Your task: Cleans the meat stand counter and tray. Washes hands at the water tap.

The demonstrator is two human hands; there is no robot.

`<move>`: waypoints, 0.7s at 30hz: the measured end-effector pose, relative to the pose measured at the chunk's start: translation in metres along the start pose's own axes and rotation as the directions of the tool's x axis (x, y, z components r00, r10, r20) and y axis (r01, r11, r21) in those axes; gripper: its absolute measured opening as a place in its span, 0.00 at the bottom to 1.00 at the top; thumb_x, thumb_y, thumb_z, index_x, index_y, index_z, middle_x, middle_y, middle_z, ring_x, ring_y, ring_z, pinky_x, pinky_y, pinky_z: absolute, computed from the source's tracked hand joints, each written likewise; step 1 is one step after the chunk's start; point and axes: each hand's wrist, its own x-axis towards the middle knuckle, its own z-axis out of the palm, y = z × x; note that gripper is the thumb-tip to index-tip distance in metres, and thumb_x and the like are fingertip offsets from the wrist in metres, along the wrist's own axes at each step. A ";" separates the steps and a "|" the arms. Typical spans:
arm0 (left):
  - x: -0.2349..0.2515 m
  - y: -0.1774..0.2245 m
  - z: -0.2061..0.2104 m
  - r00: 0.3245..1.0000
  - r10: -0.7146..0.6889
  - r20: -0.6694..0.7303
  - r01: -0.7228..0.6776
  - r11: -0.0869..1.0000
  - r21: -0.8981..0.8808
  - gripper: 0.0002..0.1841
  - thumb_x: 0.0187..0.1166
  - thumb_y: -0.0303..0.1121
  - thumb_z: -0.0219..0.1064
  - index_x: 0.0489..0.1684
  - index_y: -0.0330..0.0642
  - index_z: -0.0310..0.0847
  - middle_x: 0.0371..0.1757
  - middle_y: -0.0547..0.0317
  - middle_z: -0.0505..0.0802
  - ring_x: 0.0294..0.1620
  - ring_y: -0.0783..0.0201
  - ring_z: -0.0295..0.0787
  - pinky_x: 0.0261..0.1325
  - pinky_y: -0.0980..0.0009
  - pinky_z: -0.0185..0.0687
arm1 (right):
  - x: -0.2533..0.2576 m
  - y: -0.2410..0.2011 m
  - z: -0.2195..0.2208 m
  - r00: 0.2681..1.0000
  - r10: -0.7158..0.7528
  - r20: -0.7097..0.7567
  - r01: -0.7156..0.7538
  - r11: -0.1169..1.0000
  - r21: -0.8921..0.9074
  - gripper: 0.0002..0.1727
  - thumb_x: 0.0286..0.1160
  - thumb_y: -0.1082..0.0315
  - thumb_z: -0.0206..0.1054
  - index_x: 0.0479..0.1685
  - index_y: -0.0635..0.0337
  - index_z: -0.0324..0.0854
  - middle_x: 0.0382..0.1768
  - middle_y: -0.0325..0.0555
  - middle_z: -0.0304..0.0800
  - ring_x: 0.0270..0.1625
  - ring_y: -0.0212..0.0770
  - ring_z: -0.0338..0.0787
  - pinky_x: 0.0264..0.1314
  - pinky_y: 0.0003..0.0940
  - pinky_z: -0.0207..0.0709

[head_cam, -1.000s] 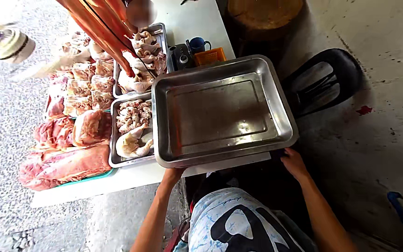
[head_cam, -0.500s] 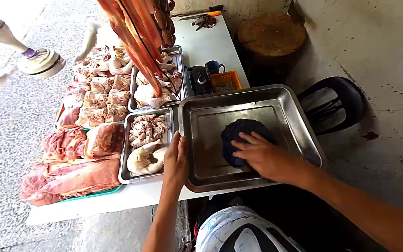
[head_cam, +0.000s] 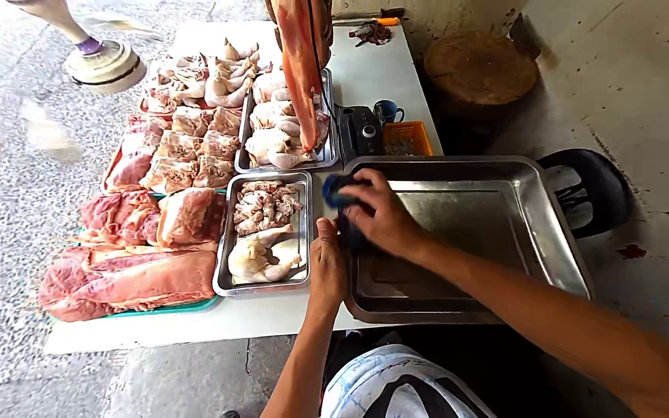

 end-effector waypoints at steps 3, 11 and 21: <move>-0.003 0.006 0.006 0.990 -0.050 -0.129 0.036 0.993 -0.114 0.38 0.95 0.51 0.25 0.43 0.37 0.85 0.31 0.62 0.93 0.37 0.73 0.92 0.46 0.71 0.91 | -0.039 -0.025 0.012 0.994 -0.032 0.102 0.041 0.996 -0.081 0.13 0.70 0.65 0.70 0.50 0.57 0.94 0.63 0.59 0.82 0.58 0.48 0.87 0.59 0.41 0.85; -0.005 0.008 -0.002 0.999 -0.033 -0.015 0.033 0.999 0.004 0.19 0.93 0.35 0.49 0.64 0.28 0.79 0.43 0.56 0.94 0.43 0.74 0.92 0.52 0.74 0.89 | 0.050 -0.022 0.009 0.996 0.035 0.076 0.014 0.823 -0.569 0.10 0.78 0.70 0.67 0.52 0.59 0.91 0.60 0.62 0.80 0.59 0.61 0.85 0.47 0.52 0.86; -0.010 0.002 0.005 0.994 -0.058 -0.095 0.045 0.990 -0.131 0.22 0.80 0.21 0.66 0.74 0.30 0.74 0.23 0.60 0.89 0.18 0.72 0.85 0.28 0.77 0.87 | 0.004 0.047 -0.146 0.960 0.263 -0.096 -0.244 0.616 -0.749 0.14 0.80 0.73 0.64 0.57 0.71 0.85 0.63 0.72 0.79 0.67 0.74 0.81 0.57 0.69 0.81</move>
